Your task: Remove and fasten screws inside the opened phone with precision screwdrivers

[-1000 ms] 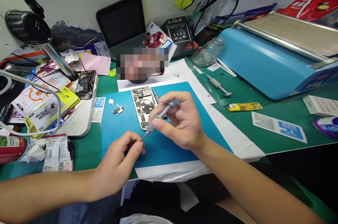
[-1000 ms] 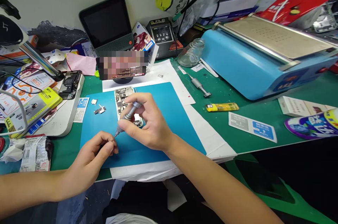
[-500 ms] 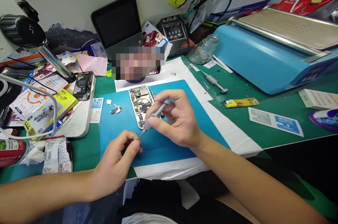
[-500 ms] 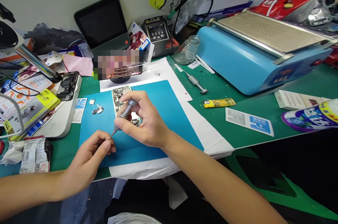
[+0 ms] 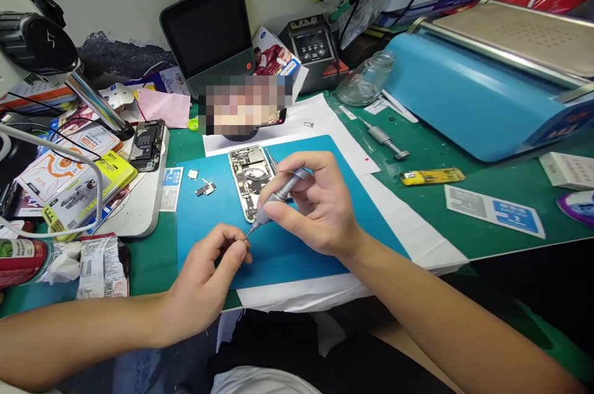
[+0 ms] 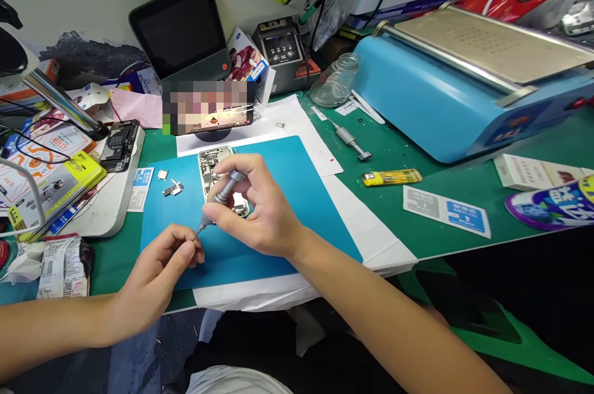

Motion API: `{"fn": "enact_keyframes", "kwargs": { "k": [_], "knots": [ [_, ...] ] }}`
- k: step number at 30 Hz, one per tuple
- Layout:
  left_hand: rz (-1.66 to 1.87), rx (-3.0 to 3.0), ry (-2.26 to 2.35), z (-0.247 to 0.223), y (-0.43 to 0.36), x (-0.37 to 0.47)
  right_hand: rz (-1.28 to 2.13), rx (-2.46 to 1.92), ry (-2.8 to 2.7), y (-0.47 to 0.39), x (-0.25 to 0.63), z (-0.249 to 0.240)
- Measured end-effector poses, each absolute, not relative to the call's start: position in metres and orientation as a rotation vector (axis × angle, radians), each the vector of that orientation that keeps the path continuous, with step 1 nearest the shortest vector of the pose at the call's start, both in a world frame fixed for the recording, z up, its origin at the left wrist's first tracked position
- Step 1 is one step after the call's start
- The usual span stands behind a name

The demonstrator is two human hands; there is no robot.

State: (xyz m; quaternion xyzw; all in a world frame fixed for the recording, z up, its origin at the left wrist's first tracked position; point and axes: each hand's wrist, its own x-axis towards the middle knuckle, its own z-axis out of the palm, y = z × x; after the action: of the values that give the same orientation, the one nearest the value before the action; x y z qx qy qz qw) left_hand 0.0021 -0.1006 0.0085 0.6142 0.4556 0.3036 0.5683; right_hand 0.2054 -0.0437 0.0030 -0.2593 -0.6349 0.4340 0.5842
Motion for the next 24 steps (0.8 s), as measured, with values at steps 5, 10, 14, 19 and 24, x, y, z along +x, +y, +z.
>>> {"fn": "enact_keyframes", "kwargs": {
  "k": [5,10,14,19,24],
  "knots": [
    [0.712,1.415,1.06,0.0088,-0.1009,0.0024,0.994,-0.624,-1.487,-0.0437,0.2061,0.0023],
    [0.71,1.411,1.059,0.0086,-0.1012,0.0025,0.982,-0.617,-1.49,-0.0434,0.2057,0.0025],
    [0.703,1.412,1.062,0.0087,-0.1014,0.0025,0.981,-0.647,-1.496,-0.0443,0.2062,0.0028],
    [0.689,1.417,1.083,0.0103,-0.1007,0.0021,0.986,-0.639,-1.496,-0.0442,0.2068,0.0019],
    [0.687,1.421,1.077,0.0095,-0.1007,0.002,0.975,-0.614,-1.5,-0.0427,0.206,0.0009]
  ]
}}
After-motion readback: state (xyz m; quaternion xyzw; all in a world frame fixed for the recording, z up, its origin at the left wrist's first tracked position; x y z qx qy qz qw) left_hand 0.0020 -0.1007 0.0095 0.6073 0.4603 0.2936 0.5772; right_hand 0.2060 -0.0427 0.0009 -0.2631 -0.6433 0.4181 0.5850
